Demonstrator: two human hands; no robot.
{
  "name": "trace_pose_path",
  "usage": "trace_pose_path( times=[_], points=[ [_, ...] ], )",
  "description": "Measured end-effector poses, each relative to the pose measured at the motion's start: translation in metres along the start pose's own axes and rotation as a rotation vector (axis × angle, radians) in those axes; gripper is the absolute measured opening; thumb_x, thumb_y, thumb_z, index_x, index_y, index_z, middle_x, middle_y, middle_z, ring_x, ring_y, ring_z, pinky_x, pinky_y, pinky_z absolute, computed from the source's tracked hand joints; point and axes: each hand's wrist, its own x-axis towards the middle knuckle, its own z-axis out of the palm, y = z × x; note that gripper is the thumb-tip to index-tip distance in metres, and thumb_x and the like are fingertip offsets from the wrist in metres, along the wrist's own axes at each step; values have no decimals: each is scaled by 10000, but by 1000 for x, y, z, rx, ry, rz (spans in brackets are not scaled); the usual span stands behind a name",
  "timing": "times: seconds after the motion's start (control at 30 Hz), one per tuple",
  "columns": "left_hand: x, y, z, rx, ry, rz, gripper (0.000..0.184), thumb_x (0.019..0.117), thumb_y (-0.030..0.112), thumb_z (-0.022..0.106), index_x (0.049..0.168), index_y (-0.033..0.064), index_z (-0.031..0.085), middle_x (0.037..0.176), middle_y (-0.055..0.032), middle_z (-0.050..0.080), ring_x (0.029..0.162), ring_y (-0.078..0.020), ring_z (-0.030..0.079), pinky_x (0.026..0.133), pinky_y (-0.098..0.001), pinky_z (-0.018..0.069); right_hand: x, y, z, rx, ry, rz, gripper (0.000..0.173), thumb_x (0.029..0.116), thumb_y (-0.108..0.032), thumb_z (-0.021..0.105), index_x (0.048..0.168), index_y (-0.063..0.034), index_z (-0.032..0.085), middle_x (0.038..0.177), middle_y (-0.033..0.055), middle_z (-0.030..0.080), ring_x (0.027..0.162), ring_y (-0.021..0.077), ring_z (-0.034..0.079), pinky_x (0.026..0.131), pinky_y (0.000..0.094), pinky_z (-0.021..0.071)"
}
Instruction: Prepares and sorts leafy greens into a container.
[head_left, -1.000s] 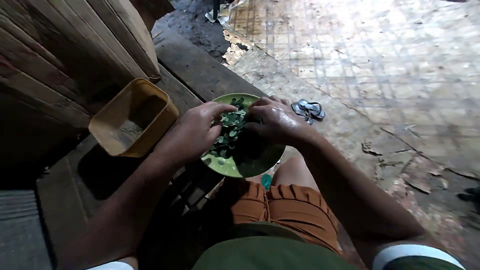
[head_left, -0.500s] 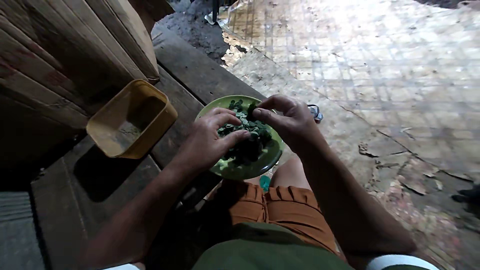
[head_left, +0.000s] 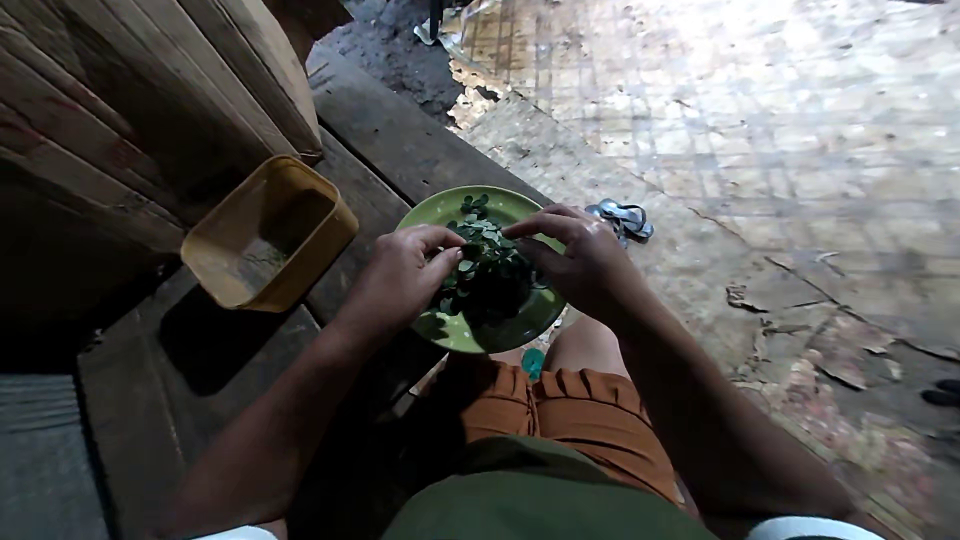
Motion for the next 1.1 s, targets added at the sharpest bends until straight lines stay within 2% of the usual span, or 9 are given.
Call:
trace_pose_path(
  times=[0.07, 0.27, 0.37, 0.47, 0.6, 0.7, 0.83, 0.97, 1.1],
  points=[
    [-1, 2, -2, 24, -6, -27, 133, 1015, 162, 623, 1060, 106, 735, 995, -4, 727, 868, -41, 675, 815, -256, 558, -3, -1, -3, -97, 1, -19, 229, 988, -136, 622, 1165, -145, 768, 1156, 81, 718, 1131, 289, 639, 1020, 601, 401],
    [0, -11, -1, 131, 27, 16, 135, 1003, 210, 649, 1066, 119, 727, 1022, -11, 729, 928, -104, 695, 854, -364, 576, -13, 2, -1, -200, -16, -77, 212, 943, -171, 688, 1134, -126, 768, 1147, 91, 718, 1135, 326, 633, 1035, 626, 387],
    [-1, -15, 0, 183, -3, 104, 214, 991, 234, 665, 1147, 100, 725, 1136, -69, 710, 1086, -218, 666, 936, -491, 528, -22, 0, 0, -217, 8, -98, 222, 925, -206, 701, 1124, -134, 768, 1147, 84, 713, 1128, 322, 631, 1030, 623, 389],
    [1, -9, 8, 227, -69, 234, 249, 967, 234, 686, 1180, 112, 723, 1237, -74, 691, 1198, -270, 626, 1000, -534, 493, -31, 2, 0, -187, 48, -71, 207, 935, -221, 683, 1105, -142, 770, 1150, 72, 714, 1143, 318, 625, 1012, 606, 407],
    [8, 5, 34, 358, -140, 335, 262, 908, 207, 763, 1148, 103, 736, 1196, -123, 676, 1170, -347, 615, 932, -550, 515, -37, 3, 1, -153, 94, -21, 200, 944, -205, 671, 1105, -128, 763, 1159, 62, 717, 1156, 298, 628, 1026, 599, 405],
    [15, 3, 45, 462, -82, 362, 106, 917, 108, 717, 1015, 85, 749, 1047, -138, 686, 1011, -356, 659, 820, -527, 545, -39, 3, 1, -152, 122, 1, 195, 960, -204, 659, 1101, -123, 767, 1156, 58, 723, 1159, 299, 632, 1028, 597, 409],
    [20, -2, 21, 298, -7, 282, 144, 972, 108, 654, 1066, 66, 755, 1014, -119, 728, 979, -281, 705, 855, -500, 567, -41, 6, -4, -127, 160, 4, 195, 972, -209, 657, 1101, -118, 771, 1104, 63, 735, 1109, 281, 655, 1017, 580, 423],
    [19, 3, -6, 73, 4, 62, 158, 1006, 166, 630, 1096, 114, 749, 1002, -7, 739, 879, -42, 681, 814, -273, 559, -38, 4, -2, -66, 164, 9, 185, 961, -190, 670, 1091, -110, 775, 1063, 70, 730, 1053, 268, 665, 986, 573, 440],
    [19, 7, -14, -157, -42, -85, 132, 1010, 132, 624, 1070, 101, 738, 922, 40, 727, 795, 6, 663, 744, -196, 556, -33, 0, 2, 11, 126, 22, 203, 965, -177, 657, 1119, -113, 772, 1095, 62, 730, 1098, 255, 656, 1012, 575, 428]
  ],
)
